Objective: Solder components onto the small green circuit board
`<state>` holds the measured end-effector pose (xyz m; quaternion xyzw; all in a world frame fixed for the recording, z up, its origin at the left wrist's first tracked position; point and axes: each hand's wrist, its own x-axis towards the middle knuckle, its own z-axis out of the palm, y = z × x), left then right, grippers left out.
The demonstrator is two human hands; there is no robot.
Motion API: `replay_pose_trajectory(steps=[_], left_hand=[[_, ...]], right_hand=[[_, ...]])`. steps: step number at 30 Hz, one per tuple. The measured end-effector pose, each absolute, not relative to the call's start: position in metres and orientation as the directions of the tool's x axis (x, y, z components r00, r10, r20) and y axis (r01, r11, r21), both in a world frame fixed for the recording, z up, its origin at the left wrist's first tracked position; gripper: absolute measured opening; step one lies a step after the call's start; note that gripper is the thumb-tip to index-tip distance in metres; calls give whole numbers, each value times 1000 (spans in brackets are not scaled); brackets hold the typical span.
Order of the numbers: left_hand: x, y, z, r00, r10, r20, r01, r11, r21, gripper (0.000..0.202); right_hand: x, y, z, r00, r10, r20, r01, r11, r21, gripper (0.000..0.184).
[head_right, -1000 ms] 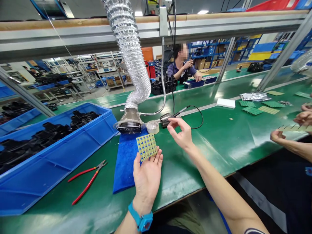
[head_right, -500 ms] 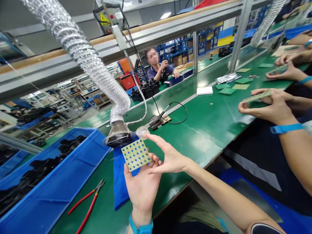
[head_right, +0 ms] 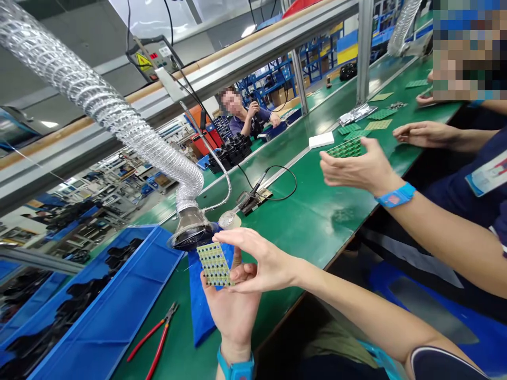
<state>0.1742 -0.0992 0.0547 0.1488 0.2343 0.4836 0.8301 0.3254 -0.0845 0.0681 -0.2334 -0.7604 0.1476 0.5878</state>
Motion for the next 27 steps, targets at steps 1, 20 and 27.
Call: replay_pose_trajectory(steps=[1,20,27], left_hand=[[174,-99,55,420,873,-249,-728,487,483,67],[178,-93,48,575,799,-178,-708,595,380,62],[183,-86,32,554,780,-291,-708,625,327,54]], right_hand=[[325,-85,69,-204,525,826,181,849,-496,89],[326,-79,80,-175,369,913,504,830,-239,91],[360,-48,78,19,282,959,877,455,-151,101]])
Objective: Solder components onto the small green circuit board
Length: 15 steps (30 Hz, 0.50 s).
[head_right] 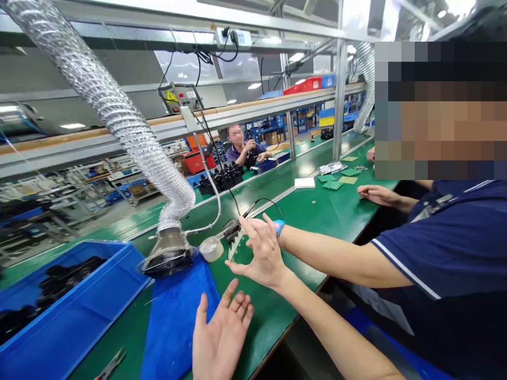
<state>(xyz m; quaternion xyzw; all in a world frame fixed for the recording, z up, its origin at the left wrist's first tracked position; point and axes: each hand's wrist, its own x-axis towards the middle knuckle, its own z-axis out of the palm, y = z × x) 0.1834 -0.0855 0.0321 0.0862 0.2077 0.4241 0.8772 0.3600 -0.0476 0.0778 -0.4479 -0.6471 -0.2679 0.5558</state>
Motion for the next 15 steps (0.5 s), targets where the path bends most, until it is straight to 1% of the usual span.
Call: replay_pose_trajectory(steps=[3,6,9,15], left_hand=[[184,-83,32,522,781,-344,-709,621,334,54],[184,-81,30,496,784,-373,-714,613,338,51],[184,-79,26,480,796,-369,-717,598,357,45],[185,-77,22,468,809,-356,-718,582,381,38]], right_hand=[[372,-39,73,76,246,966,918,361,-164,100],[378,-33,68,125,219,968,936,298,-189,101],[381,-28,64,135,196,971,948,261,-184,103],[383,-20,62,134,189,973,960,218,-175,101]])
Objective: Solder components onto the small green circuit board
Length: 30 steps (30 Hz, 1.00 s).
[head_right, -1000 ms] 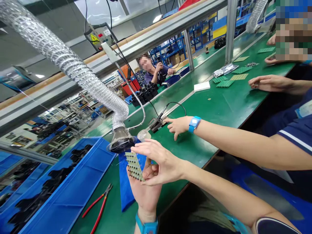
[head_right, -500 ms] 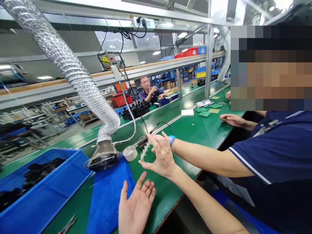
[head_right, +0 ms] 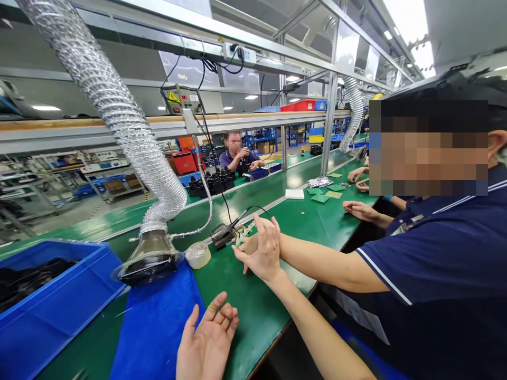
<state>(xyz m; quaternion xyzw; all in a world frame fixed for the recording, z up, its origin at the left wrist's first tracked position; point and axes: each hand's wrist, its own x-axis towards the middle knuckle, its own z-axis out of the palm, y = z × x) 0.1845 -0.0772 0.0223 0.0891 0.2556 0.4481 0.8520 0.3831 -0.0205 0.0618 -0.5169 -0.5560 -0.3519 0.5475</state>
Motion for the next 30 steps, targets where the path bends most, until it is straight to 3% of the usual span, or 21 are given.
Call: replay_pose_trajectory(steps=[11,20,30], left_hand=[[185,-78,21,437,820,-369,-718,565,406,36],[176,-68,-6,537,808,-242,-695,586,417,32],[180,-74,-2,492,843,-219,-695,532,484,36]], right_hand=[[386,-13,66,207,190,960,964,129,-234,97],[390,-7,70,245,178,953,959,103,-265,83],[386,-12,71,216,171,961,964,122,-238,91]])
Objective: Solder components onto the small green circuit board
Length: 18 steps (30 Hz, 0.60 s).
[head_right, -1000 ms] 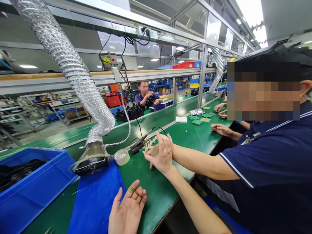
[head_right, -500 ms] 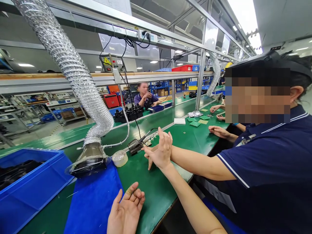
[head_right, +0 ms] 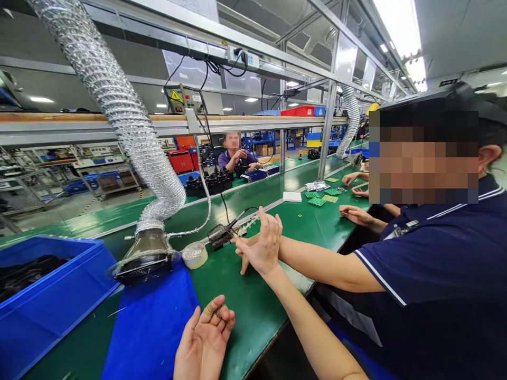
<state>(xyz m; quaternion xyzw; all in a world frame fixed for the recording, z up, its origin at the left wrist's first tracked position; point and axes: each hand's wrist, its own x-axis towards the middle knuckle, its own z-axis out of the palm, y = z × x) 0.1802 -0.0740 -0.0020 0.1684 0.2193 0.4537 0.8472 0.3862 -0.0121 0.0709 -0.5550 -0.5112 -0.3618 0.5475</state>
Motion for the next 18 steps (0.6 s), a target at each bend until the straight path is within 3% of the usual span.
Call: replay_pose_trajectory(steps=[4,9,13,18], left_hand=[[181,-87,12,200,962,-187,-693,274,667,39],[162,-94,35,-228,970,89,-491,-194,849,33],[149,-94,49,-224,907,356,-251,-407,878,31],[150,-91,50,-167,908,384,-225,-414,882,29]], right_hand=[[368,-27,70,143,187,972,958,218,-183,97],[335,-54,68,-40,240,970,913,404,-62,100],[314,-68,66,-178,294,939,841,541,-10,96],[303,-75,66,-259,336,906,789,614,-2,89]])
